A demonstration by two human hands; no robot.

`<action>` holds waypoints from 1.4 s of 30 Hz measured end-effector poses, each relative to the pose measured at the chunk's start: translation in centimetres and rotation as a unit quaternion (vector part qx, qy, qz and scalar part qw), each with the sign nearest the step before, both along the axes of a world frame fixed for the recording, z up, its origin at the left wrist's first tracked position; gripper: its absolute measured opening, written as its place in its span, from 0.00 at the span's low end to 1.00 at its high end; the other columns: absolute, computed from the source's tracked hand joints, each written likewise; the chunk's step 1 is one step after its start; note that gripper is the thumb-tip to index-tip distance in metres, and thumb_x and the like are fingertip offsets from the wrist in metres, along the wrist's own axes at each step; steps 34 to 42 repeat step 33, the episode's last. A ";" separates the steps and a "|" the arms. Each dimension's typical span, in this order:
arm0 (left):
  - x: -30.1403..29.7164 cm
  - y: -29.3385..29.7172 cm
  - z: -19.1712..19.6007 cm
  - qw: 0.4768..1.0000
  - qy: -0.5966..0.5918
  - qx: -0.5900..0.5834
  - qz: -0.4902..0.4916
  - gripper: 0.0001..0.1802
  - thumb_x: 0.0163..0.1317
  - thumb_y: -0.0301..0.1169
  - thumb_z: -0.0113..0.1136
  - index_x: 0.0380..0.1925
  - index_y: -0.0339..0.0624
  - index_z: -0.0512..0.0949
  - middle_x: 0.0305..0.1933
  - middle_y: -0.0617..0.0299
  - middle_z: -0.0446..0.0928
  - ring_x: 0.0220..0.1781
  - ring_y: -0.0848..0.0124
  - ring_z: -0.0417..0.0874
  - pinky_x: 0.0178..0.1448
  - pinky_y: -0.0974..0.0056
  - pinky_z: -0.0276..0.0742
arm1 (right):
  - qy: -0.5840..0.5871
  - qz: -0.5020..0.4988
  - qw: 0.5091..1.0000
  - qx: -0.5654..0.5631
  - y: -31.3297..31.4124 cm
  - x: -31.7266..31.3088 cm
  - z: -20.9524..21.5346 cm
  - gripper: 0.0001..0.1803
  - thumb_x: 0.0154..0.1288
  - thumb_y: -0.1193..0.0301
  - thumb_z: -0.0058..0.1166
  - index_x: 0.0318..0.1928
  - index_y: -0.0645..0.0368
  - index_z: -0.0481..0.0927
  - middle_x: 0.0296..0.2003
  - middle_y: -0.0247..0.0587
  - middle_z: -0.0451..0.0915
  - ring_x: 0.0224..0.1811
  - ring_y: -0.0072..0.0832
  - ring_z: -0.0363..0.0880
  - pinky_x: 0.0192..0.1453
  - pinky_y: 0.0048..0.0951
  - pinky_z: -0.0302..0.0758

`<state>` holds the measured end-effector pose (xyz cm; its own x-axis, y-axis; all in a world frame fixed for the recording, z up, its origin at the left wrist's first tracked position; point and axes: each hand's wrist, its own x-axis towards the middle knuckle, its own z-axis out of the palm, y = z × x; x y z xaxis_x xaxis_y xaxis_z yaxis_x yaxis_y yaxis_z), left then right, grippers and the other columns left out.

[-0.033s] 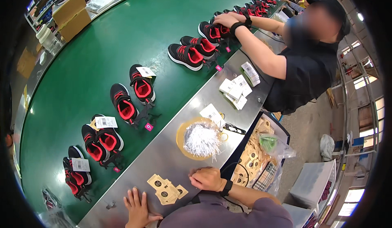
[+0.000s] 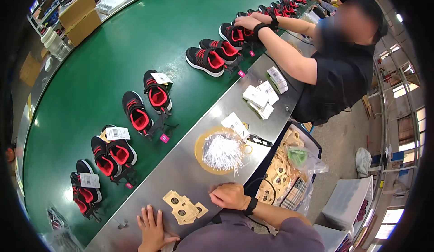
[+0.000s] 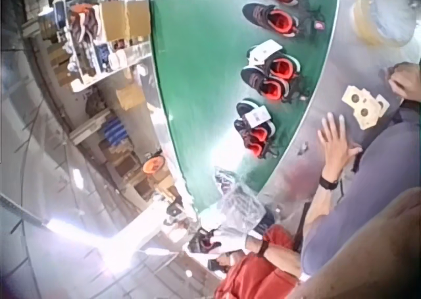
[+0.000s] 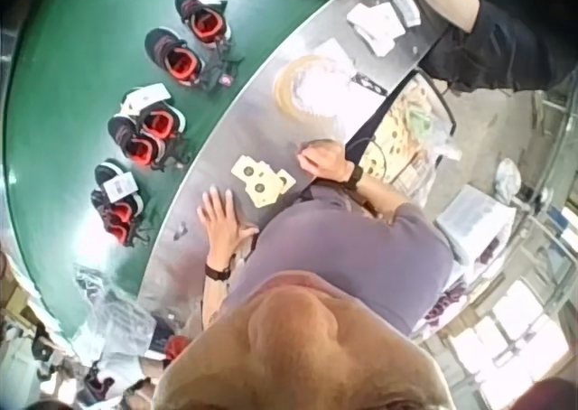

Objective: The person stands at a green conveyor belt in a factory setting, repeatedly picking up small paper tags and attaching them to the laces of black and red sneakers moving along the line. The worker handles the shoes one at a time, ensuring each pair receives a tag before it moves further down the assembly line.

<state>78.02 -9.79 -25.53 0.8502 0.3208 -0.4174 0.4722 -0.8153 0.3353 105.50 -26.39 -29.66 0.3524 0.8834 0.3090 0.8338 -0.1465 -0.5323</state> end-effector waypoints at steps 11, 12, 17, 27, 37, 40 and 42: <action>6.4 8.3 4.6 0.992 -0.067 -0.111 0.002 0.27 0.53 0.41 0.64 0.49 0.34 0.73 0.39 0.46 0.80 0.39 0.51 0.80 0.43 0.55 0.75 | 0.041 -0.042 0.998 0.038 -0.1 0.3 1.0 0.09 0.48 0.72 0.61 0.18 0.54 0.73 0.14 0.33 0.72 0.15 0.31 0.73 0.19 0.30 0.69; 8.5 9.4 6.1 0.997 -0.020 -0.074 -0.030 0.25 0.55 0.40 0.63 0.48 0.35 0.74 0.40 0.46 0.80 0.41 0.51 0.80 0.46 0.54 0.75 | 0.036 -0.052 0.997 0.041 -0.2 0.4 0.9 0.09 0.48 0.72 0.61 0.18 0.54 0.73 0.15 0.33 0.72 0.15 0.31 0.73 0.19 0.30 0.69; 17.0 12.6 6.3 0.968 -0.244 0.028 -0.046 0.21 0.55 0.30 0.62 0.49 0.35 0.73 0.46 0.48 0.78 0.49 0.52 0.77 0.53 0.56 0.74 | 0.022 -0.040 0.997 0.058 -0.7 0.4 1.0 0.10 0.50 0.71 0.61 0.19 0.53 0.72 0.16 0.33 0.73 0.16 0.30 0.74 0.19 0.30 0.68; 24.0 16.0 -0.5 0.974 -0.225 -0.004 0.041 0.34 0.53 0.26 0.59 0.62 0.42 0.60 0.61 0.50 0.64 0.60 0.47 0.69 0.59 0.53 0.70 | 0.035 -0.063 0.994 0.085 -1.2 0.1 1.1 0.12 0.52 0.70 0.59 0.18 0.53 0.71 0.14 0.34 0.70 0.15 0.32 0.71 0.18 0.32 0.67; 27.3 16.8 -3.1 0.976 -0.216 -0.019 -0.025 0.37 0.56 0.36 0.60 0.66 0.49 0.58 0.68 0.52 0.62 0.61 0.54 0.72 0.60 0.56 0.70 | 0.012 -0.065 0.995 0.069 -1.8 0.5 0.7 0.10 0.53 0.65 0.59 0.20 0.51 0.73 0.14 0.33 0.71 0.15 0.30 0.73 0.18 0.31 0.68; 27.3 16.8 -3.1 0.976 -0.216 -0.019 -0.025 0.37 0.56 0.36 0.60 0.66 0.49 0.58 0.68 0.52 0.62 0.61 0.54 0.72 0.60 0.56 0.70 | 0.012 -0.065 0.995 0.069 -1.8 0.5 0.7 0.10 0.53 0.65 0.59 0.20 0.51 0.73 0.14 0.33 0.71 0.15 0.30 0.73 0.18 0.31 0.68; 27.3 16.8 -3.1 0.976 -0.216 -0.019 -0.025 0.37 0.56 0.36 0.60 0.66 0.49 0.58 0.68 0.52 0.62 0.61 0.54 0.72 0.60 0.56 0.70 | 0.012 -0.065 0.995 0.069 -1.8 0.5 0.7 0.10 0.53 0.65 0.59 0.20 0.51 0.73 0.14 0.33 0.71 0.15 0.30 0.73 0.18 0.31 0.68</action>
